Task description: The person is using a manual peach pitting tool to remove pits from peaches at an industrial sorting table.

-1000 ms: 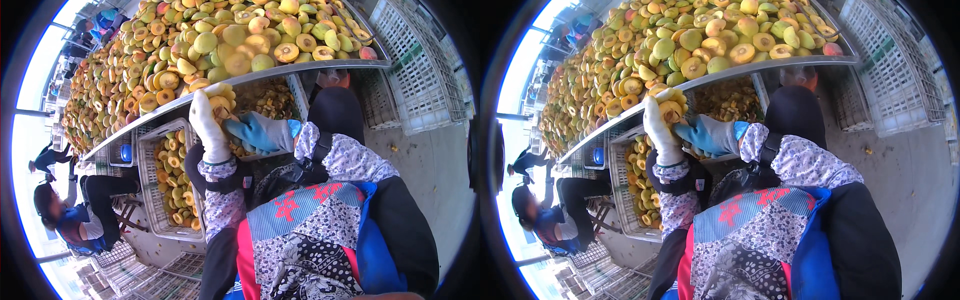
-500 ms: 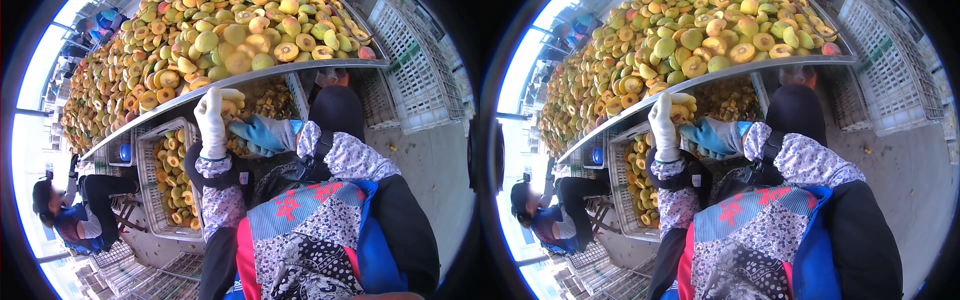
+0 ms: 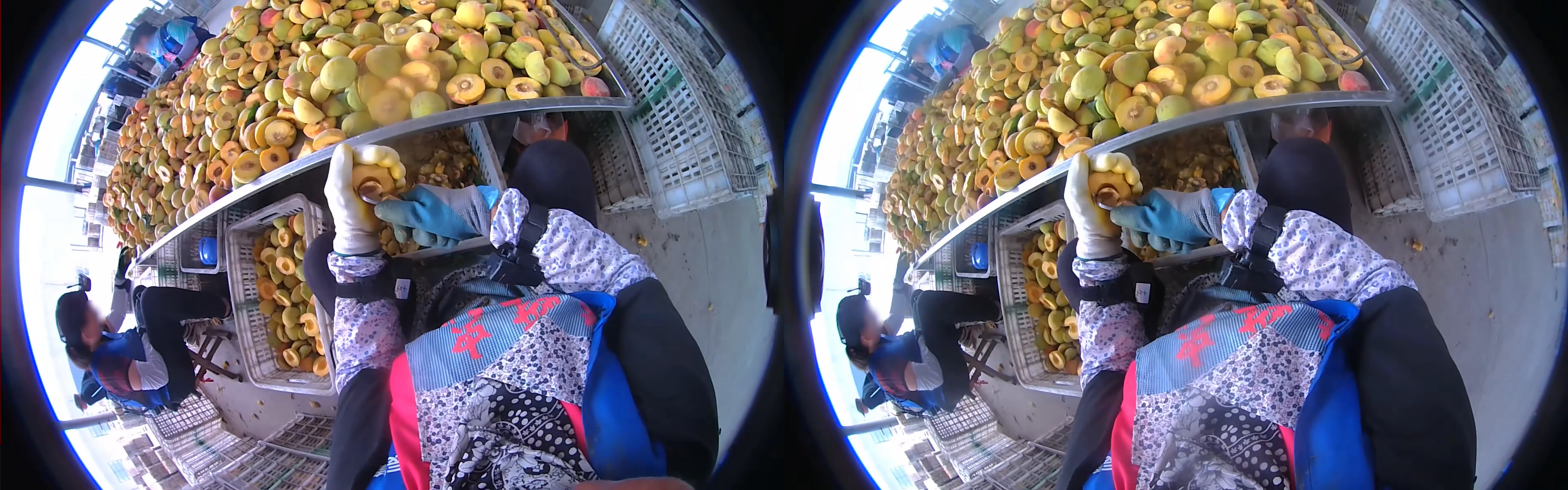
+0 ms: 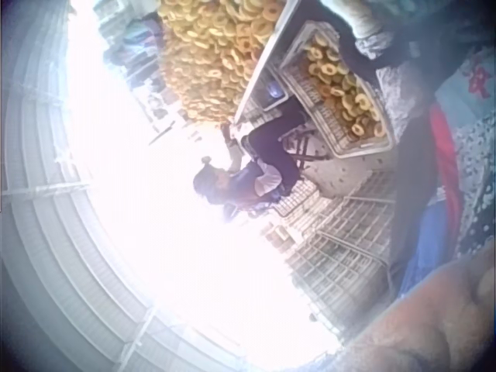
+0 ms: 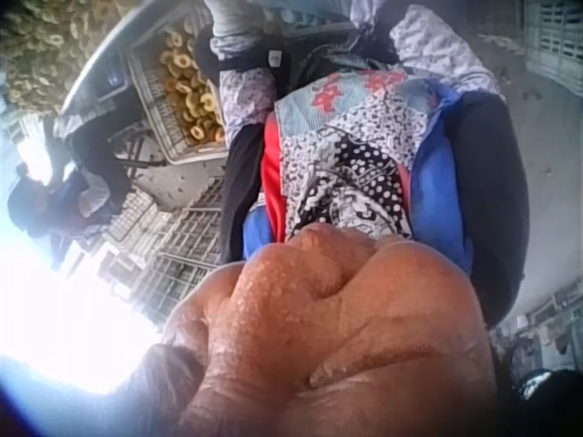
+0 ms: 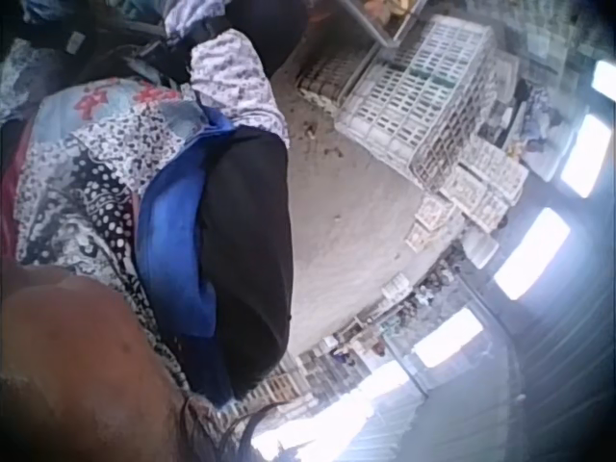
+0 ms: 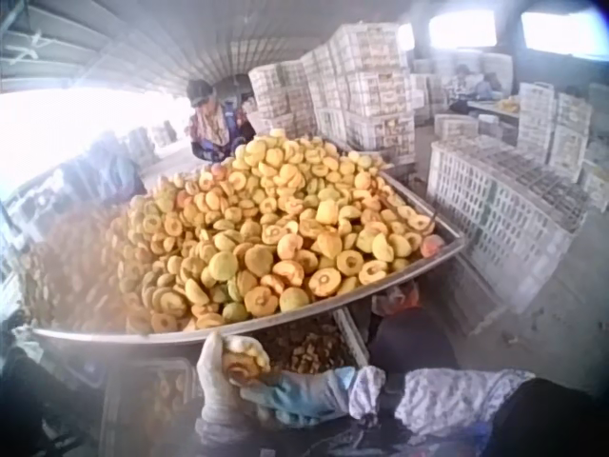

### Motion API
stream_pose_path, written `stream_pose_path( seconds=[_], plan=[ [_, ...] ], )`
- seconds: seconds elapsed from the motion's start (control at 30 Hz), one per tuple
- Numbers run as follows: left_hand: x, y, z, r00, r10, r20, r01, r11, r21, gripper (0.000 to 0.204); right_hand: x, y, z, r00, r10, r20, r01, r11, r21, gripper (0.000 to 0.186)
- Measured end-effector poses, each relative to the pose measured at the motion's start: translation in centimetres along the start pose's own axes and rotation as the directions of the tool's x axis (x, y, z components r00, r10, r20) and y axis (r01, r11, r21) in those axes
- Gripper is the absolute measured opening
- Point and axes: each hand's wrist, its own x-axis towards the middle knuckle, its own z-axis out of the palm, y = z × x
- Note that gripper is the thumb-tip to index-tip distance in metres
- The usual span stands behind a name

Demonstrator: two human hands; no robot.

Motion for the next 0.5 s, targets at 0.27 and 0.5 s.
stream_pose_path(
  seconds=[0.27, 0.5],
  plan=[
    [0.1, 4.5, -4.2, 0.830, 0.353, -0.432, -0.410, 0.911, -0.043, 0.043, 1.2, 3.9, -1.4, 0.900, -0.274, -0.339, -0.069, 0.678, -0.732, 0.050],
    [-2.6, 11.9, -6.6, 0.477, 0.806, -0.351, 0.236, 0.268, 0.934, 0.044, 1.3, 2.6, -1.0, 0.787, -0.361, -0.499, -0.064, 0.758, -0.649, 0.039]
  ],
)
